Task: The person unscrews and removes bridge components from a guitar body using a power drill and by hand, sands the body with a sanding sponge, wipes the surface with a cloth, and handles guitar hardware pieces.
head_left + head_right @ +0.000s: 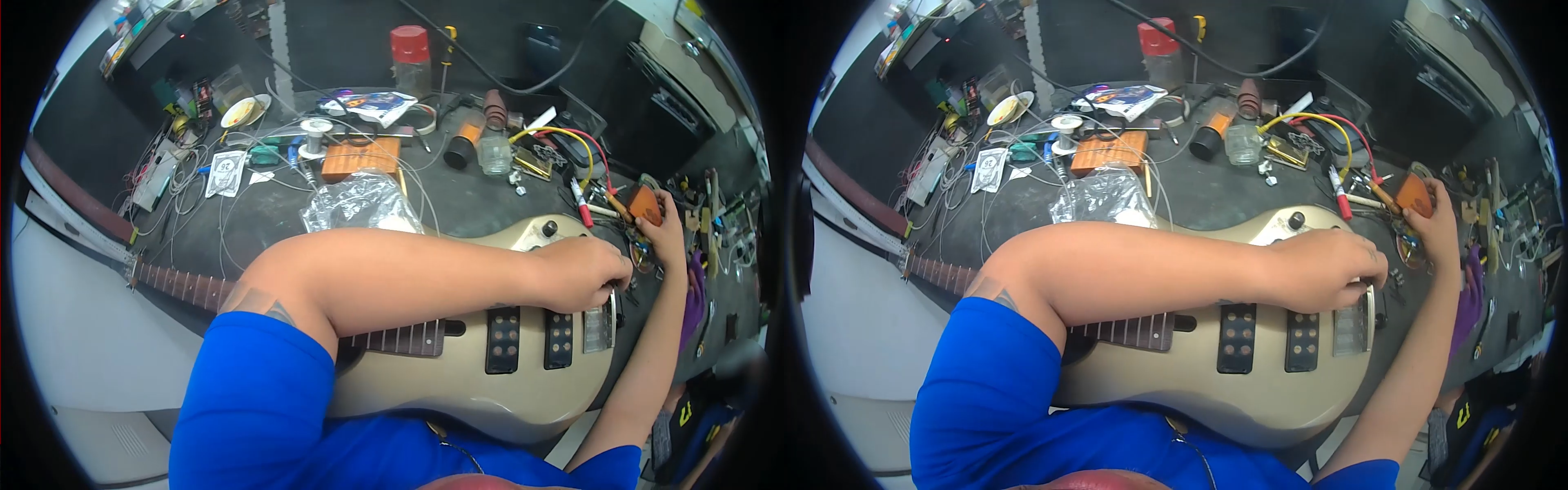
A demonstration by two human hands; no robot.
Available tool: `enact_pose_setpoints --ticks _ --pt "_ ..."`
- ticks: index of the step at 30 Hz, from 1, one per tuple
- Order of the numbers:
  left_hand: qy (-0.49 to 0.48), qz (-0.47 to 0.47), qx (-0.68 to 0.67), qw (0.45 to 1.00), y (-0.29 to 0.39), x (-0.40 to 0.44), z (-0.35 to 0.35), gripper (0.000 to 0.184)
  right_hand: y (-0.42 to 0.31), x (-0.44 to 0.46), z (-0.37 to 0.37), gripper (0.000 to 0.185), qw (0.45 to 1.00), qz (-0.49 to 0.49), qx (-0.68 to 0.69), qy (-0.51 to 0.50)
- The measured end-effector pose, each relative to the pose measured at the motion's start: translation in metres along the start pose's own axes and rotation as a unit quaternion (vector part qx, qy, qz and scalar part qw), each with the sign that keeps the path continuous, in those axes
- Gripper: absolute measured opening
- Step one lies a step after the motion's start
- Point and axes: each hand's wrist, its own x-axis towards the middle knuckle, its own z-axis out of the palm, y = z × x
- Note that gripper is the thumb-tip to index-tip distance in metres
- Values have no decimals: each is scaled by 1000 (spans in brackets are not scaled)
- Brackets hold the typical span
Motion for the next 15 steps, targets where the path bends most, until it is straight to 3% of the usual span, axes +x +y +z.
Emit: enact_pose_setpoints --ticks 6,10,15 --pt "7 -13 -28 999 0 1 -3 17 -16 -1 0 65 1000 17 -15 -6" --pt "78 26 -31 996 -10 3 4 13 -20 -3 -2 63 1000 17 15 -11" --pt "60 -114 -135 982 -1 5 -2 16 -52 -10 -25 52 990 -43 -125 47"
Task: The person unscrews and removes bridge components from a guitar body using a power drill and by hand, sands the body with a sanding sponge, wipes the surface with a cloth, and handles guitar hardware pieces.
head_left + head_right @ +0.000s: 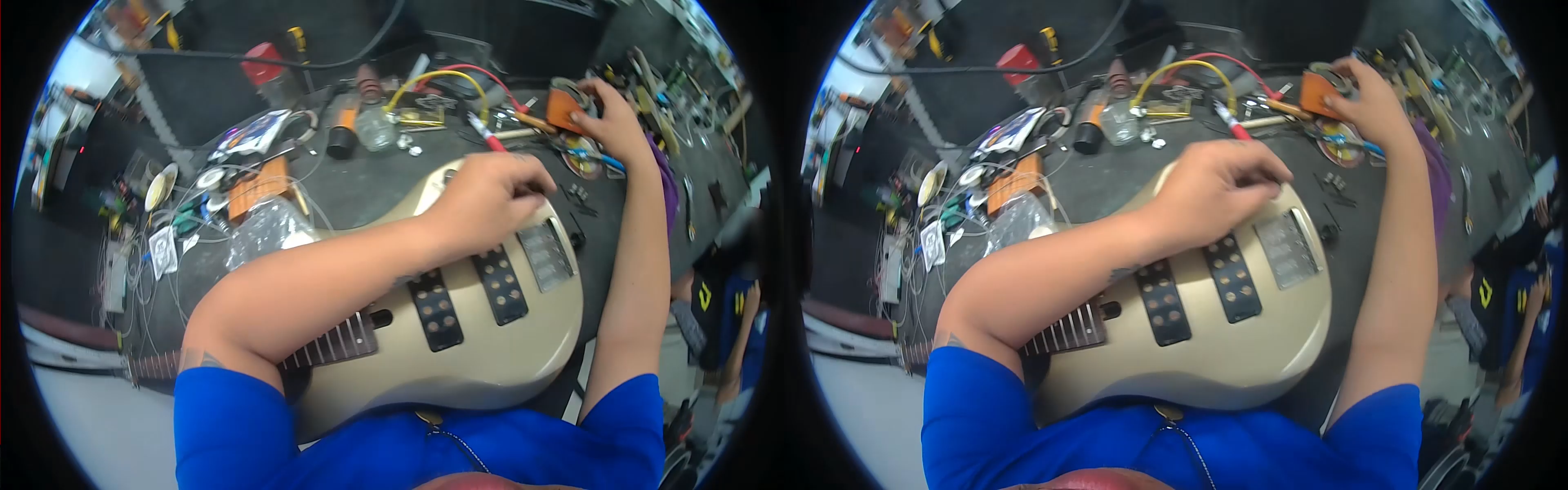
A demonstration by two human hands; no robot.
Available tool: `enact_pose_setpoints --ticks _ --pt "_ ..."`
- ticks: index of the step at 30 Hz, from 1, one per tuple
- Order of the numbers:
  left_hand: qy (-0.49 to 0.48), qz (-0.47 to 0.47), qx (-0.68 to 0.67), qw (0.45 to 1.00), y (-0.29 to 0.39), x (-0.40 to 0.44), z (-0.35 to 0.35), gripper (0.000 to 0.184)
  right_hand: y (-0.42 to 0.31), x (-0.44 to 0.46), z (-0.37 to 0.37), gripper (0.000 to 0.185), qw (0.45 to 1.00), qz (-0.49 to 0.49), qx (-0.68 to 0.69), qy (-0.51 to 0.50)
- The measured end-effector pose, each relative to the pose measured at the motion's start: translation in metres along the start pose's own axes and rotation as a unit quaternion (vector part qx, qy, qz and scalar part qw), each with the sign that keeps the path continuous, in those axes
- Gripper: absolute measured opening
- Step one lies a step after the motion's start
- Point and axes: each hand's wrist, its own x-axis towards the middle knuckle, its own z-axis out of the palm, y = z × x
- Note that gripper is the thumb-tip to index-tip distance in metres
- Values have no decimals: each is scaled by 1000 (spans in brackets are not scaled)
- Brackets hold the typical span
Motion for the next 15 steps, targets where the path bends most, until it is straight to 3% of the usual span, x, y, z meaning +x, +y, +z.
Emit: enact_pose_setpoints --ticks 1,5,9,15 --pt "-2 -50 -34 998 8 0 -2 17 -14 -1 -11 50 1000 7 9 -8" --pt "10 -89 -105 990 8 3 -6 18 -41 -10 -29 35 992 36 120 -35" --pt "18 -120 -202 972 0 5 -9 18 -67 -16 -41 24 997 4 36 -65" --pt "17 -140 -275 951 -2 7 -16 19 -76 -25 -42 22 995 -4 35 -93"
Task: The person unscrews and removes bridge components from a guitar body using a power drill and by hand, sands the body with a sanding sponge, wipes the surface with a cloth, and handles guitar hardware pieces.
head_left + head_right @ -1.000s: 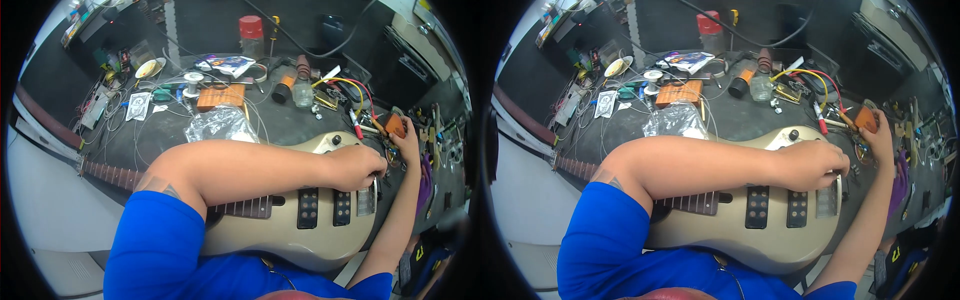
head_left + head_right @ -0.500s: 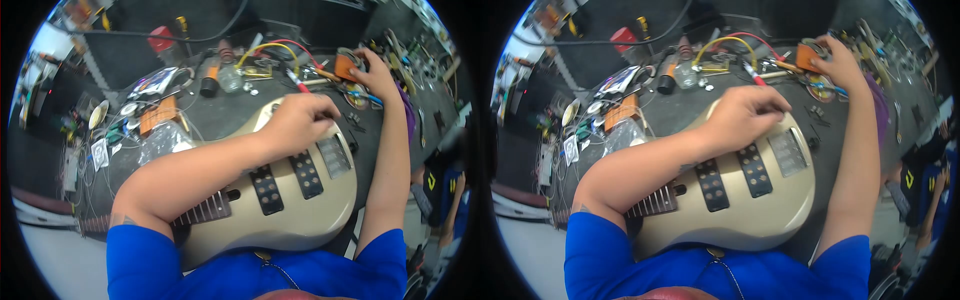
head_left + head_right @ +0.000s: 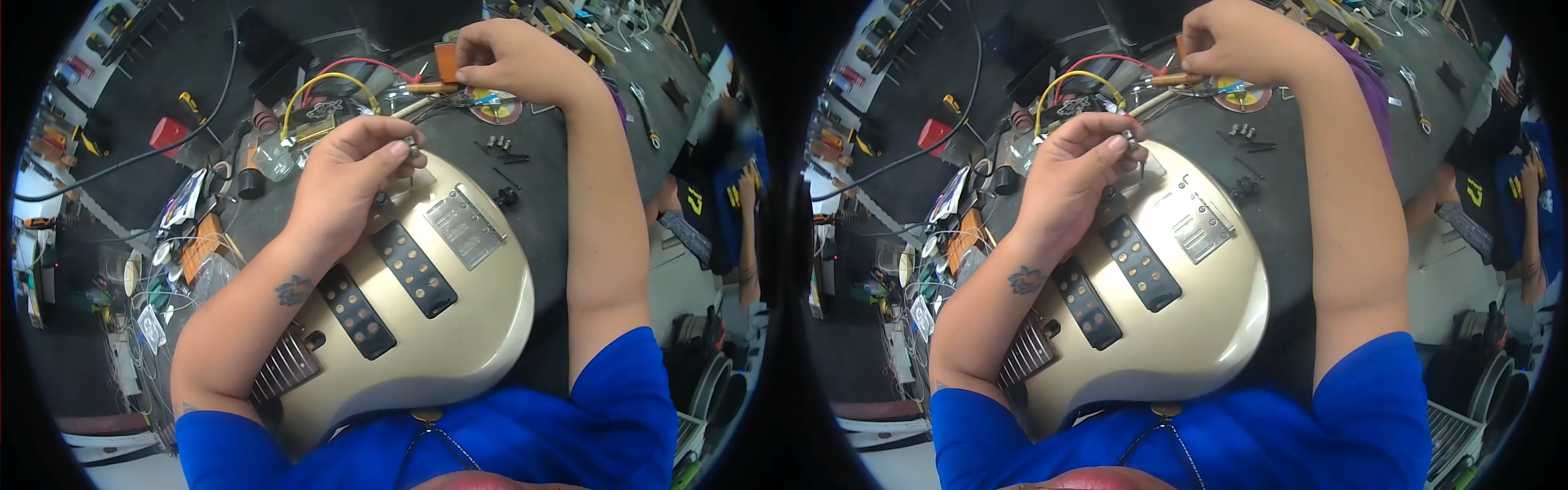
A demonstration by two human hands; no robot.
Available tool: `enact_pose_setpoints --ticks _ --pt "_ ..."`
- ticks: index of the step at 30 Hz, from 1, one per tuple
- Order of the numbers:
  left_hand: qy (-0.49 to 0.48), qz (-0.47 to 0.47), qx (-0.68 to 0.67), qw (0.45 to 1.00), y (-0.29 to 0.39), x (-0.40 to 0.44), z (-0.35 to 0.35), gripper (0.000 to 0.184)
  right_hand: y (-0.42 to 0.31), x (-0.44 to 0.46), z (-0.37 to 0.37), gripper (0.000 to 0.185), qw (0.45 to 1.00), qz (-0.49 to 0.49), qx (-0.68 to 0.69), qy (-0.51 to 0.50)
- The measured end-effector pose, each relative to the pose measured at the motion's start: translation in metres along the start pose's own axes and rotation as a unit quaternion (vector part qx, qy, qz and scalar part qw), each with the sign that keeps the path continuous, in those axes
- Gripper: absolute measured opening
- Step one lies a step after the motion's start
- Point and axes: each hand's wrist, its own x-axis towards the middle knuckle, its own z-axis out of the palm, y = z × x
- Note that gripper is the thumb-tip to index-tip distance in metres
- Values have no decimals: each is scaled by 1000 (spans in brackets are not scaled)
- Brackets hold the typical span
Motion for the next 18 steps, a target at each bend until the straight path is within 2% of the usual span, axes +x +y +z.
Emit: enact_pose_setpoints --ticks 8,11,18 --pt "-14 -13 -33 999 -1 1 -5 19 -13 2 6 17 999 -11 9 -45" --pt "-16 -8 -30 999 -1 1 -4 19 -19 2 5 16 998 18 10 -65" --pt "-16 -4 -24 1000 0 0 -2 19 -19 3 9 17 997 21 0 -71"
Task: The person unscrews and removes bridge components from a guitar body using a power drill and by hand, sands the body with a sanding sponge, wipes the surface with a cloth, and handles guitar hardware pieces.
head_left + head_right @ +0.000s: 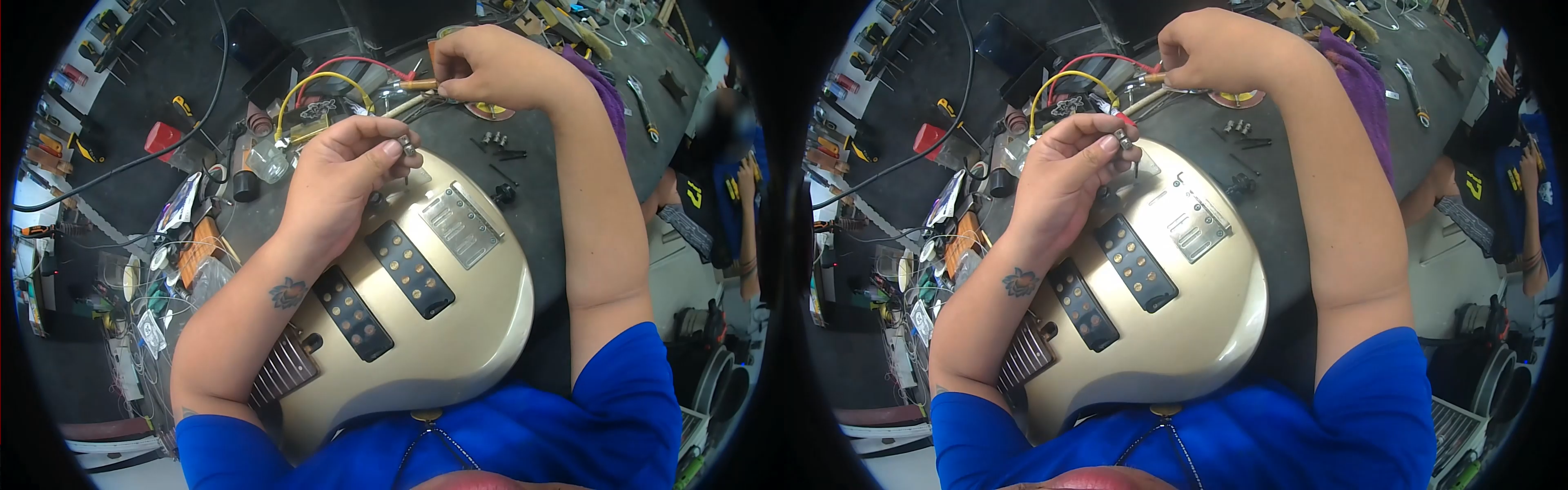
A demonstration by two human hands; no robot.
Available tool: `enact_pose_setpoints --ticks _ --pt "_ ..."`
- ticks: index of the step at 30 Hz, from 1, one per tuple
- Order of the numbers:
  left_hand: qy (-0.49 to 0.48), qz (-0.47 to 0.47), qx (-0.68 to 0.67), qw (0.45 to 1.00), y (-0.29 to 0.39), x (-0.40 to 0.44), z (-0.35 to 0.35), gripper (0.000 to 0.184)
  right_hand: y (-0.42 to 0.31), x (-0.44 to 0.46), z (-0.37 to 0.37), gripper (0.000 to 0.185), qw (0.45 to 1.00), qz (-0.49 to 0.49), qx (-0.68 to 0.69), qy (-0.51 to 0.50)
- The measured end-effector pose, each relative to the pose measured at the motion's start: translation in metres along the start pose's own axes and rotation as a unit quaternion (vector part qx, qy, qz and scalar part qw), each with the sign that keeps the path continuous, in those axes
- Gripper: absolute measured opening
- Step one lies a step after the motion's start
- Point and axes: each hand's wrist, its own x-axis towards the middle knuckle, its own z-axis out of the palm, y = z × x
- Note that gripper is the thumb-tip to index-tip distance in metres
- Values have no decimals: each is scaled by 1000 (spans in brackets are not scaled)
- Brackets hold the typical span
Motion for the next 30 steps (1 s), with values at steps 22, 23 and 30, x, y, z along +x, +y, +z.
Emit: enact_pose_setpoints --ticks 22,23,30 --pt "-23 21 -18 999 -5 1 -1 16 8 4 2 19 1000 -3 4 4" --pt "-25 16 -13 999 -3 1 -2 17 11 4 3 24 1000 -11 20 5" --pt "-13 -9 -45 999 3 -1 -3 26 -13 -3 1 23 978 -121 157 -62"
